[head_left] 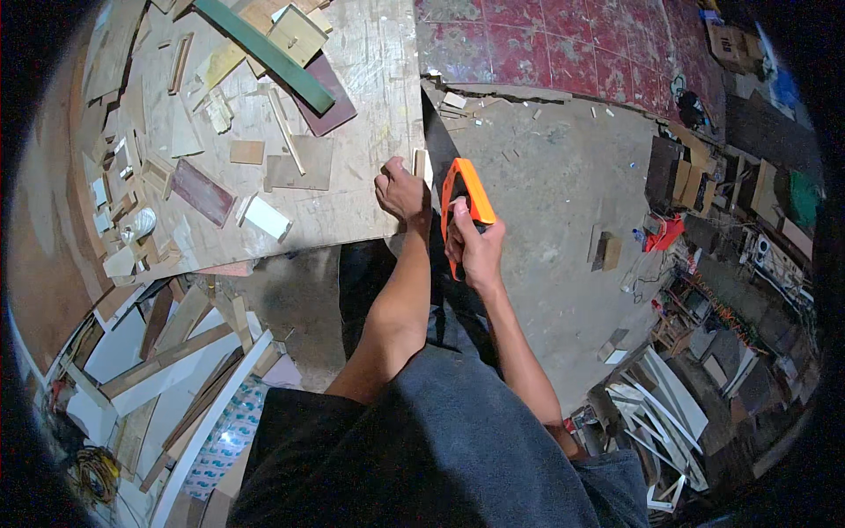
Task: Sawing a small piece of wood using a hand saw.
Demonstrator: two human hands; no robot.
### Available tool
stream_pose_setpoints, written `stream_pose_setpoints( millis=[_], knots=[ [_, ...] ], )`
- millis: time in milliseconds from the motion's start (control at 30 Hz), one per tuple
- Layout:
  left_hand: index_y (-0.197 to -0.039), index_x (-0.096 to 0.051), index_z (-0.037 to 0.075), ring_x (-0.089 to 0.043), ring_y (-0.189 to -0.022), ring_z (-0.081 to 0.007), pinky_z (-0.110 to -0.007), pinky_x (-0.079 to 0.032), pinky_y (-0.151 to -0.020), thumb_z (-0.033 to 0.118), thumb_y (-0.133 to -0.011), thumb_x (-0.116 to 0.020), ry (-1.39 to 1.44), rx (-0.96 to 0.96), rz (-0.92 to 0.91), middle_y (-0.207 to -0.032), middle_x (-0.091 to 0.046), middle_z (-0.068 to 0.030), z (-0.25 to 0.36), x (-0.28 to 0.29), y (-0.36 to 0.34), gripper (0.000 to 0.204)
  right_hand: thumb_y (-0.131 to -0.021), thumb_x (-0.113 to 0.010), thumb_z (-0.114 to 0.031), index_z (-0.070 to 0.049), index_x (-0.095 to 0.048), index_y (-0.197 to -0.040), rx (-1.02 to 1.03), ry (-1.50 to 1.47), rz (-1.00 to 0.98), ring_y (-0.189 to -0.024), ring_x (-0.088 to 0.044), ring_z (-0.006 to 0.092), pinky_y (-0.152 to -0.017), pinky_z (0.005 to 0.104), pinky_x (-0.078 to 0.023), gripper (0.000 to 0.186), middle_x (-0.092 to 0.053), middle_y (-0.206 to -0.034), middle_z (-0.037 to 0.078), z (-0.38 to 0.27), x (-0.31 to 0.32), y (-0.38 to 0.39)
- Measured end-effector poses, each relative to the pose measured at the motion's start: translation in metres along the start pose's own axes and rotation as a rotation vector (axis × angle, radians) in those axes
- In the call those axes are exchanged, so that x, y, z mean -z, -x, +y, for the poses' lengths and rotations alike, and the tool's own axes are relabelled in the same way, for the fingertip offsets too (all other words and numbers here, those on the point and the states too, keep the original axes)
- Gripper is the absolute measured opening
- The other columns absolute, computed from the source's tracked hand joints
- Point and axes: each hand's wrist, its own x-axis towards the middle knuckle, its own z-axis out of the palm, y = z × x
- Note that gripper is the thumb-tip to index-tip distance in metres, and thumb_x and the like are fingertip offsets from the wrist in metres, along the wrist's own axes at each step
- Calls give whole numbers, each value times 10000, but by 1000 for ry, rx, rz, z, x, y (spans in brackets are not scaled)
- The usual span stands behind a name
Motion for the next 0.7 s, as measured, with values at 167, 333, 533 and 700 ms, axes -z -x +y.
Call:
stream_pose_setpoints(
  millis=[167, 333, 533, 700],
  knots=[
    [-1043, -642, 184, -589, -791, -357, -477, -465, -723, 113, -894, -621, 13, 11, 14, -826, -606, -117, -6, -3, 3, 167, -1020, -638, -330, -75, -600, -969, -11, 52, -46, -429, -396, 71, -412, 257, -334, 263, -442, -610, -44, -2, -4, -5],
    [-1049, -637, 184, -571, -823, -338, -447, -445, -762, 119, -895, -625, 15, 17, 20, -834, -605, -111, -1, -5, 8, 168, -1023, -627, -304, -87, -571, -950, -85, 5, -89, -433, -378, 73, -410, 261, -316, 236, -424, -614, -41, -16, -7, -9],
    [-1047, -629, 156, -549, -834, -302, -409, -411, -779, 125, -883, -625, -42, -17, 18, -829, -611, -78, 0, -4, 9, 167, -1019, -622, -291, -90, -559, -921, -108, 81, -109, -436, -373, 77, -412, 268, -311, 232, -418, -613, -39, -27, -6, -16],
    [-1047, -630, 145, -549, -831, -291, -410, -400, -763, 159, -881, -634, -99, -17, 40, -839, -622, -50, -7, -8, 5, 167, -1026, -616, -290, -57, -585, -873, -159, 82, -101, -429, -405, 66, -404, 260, -310, 282, -470, -592, -39, -39, -14, -22]
  ],
)
